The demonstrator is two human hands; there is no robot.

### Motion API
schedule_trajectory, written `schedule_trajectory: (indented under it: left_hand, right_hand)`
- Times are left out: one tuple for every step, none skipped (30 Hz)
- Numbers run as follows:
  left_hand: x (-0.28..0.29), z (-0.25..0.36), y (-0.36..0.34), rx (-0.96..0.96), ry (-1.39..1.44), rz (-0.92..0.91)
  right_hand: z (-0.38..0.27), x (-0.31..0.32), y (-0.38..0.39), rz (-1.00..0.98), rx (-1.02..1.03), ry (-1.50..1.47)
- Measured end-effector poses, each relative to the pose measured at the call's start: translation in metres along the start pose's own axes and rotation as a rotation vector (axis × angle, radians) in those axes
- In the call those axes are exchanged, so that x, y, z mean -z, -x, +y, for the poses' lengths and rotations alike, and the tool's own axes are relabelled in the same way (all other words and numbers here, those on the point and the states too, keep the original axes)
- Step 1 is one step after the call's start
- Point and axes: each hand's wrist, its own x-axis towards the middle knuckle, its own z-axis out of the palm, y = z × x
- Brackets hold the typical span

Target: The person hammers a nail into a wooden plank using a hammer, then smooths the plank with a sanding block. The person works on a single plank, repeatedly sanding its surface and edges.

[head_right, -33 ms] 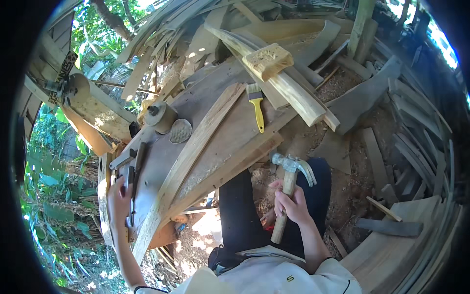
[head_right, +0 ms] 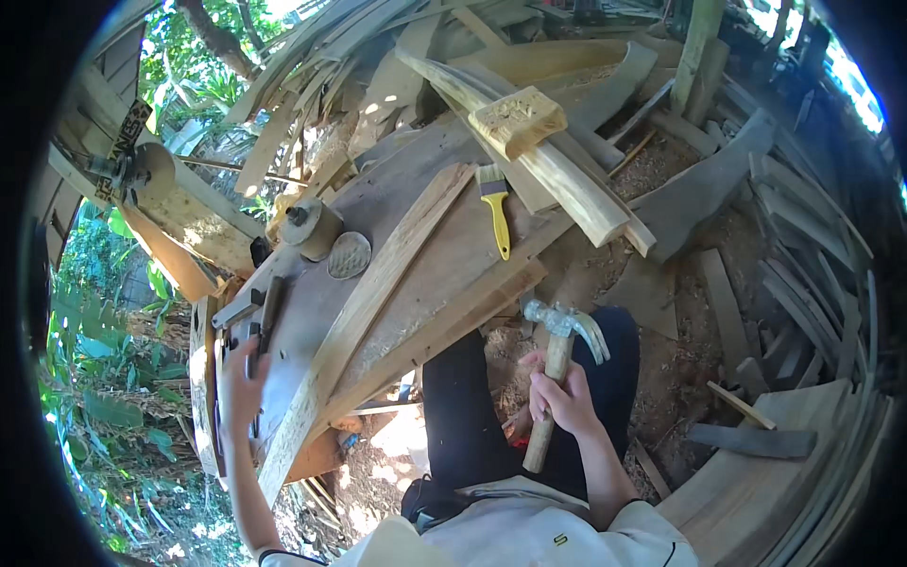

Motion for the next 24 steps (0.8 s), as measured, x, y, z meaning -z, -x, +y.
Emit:
schedule_trajectory:
  left_hand:
    - [-0.007, 0.023, -0.005, -0.124, -0.013, -0.045]
    - [-0.014, 0.042, -0.006, -0.238, -0.031, -0.095]
    - [-0.020, 0.068, -0.011, -0.315, -0.059, -0.138]
    - [-0.027, 0.093, -0.018, -0.392, -0.085, -0.186]
    - [-0.037, 0.110, -0.024, -0.471, -0.095, -0.204]
    - [-0.049, 0.120, -0.026, -0.545, -0.106, -0.222]
    - [-0.063, 0.127, -0.024, -0.529, -0.073, -0.193]
    - [-0.078, 0.131, -0.022, -0.516, -0.035, -0.167]
    - [-0.088, 0.136, -0.020, -0.504, 0.004, -0.139]
    - [-0.092, 0.141, -0.019, -0.522, -0.020, -0.111]
    - [-0.094, 0.143, -0.019, -0.533, -0.043, -0.087]
    - [-0.094, 0.143, -0.018, -0.540, -0.068, -0.064]
    - [-0.100, 0.137, -0.015, -0.537, -0.015, -0.027]
    - [-0.099, 0.138, -0.007, -0.514, 0.015, -0.044]
    - [-0.098, 0.137, 0.001, -0.488, 0.044, -0.059]
    - [-0.095, 0.138, 0.008, -0.469, 0.073, -0.071]
    - [-0.090, 0.134, 0.021, -0.440, 0.102, -0.071]
    - [-0.089, 0.127, 0.033, -0.386, 0.098, -0.059]
    - [-0.085, 0.117, 0.047, -0.329, 0.085, -0.046]
    - [-0.081, 0.105, 0.060, -0.278, 0.071, -0.034]
    - [-0.075, 0.094, 0.076, -0.234, 0.040, -0.053]
    - [-0.071, 0.088, 0.088, -0.198, 0.033, -0.050]
    - [-0.067, 0.082, 0.100, -0.164, 0.027, -0.047]
    - [-0.062, 0.075, 0.110, -0.133, 0.021, -0.046]
  right_hand:
    - [0.001, -0.001, -0.001, -0.006, 0.005, -0.008]
    - [0.002, -0.004, 0.000, -0.018, 0.001, -0.017]
    - [0.002, -0.005, 0.000, -0.016, 0.004, -0.007]
    - [0.003, -0.004, 0.001, -0.010, 0.005, 0.004]
    - [0.003, -0.003, 0.004, -0.009, -0.001, 0.017]
    - [0.002, -0.001, 0.007, -0.014, 0.004, 0.026]
    - [0.001, 0.002, 0.009, -0.019, 0.012, 0.031]
    - [0.001, 0.005, 0.012, -0.020, 0.018, 0.038]
    - [0.003, 0.012, 0.015, -0.023, 0.011, 0.062]
    - [0.003, 0.016, 0.017, -0.025, 0.026, 0.080]
    - [0.003, 0.018, 0.018, -0.025, 0.012, 0.087]
    - [0.001, 0.019, 0.019, -0.030, -0.003, 0.094]
    - [0.002, 0.020, 0.021, -0.028, -0.014, 0.090]
    - [0.002, 0.024, 0.021, -0.023, -0.017, 0.091]
    - [0.003, 0.027, 0.022, -0.020, -0.021, 0.092]
    - [0.005, 0.031, 0.025, -0.001, -0.025, 0.092]
    - [0.005, 0.032, 0.026, 0.010, -0.018, 0.088]
    - [0.005, 0.033, 0.026, 0.022, -0.012, 0.085]
    - [0.004, 0.031, 0.024, 0.018, -0.015, 0.092]
    - [0.006, 0.031, 0.021, 0.003, -0.011, 0.084]
    - [0.007, 0.030, 0.020, 0.000, -0.020, 0.088]
    - [0.005, 0.030, 0.018, 0.001, -0.022, 0.096]
    - [0.006, 0.029, 0.015, 0.003, -0.028, 0.108]
    - [0.008, 0.026, 0.012, 0.002, -0.022, 0.110]
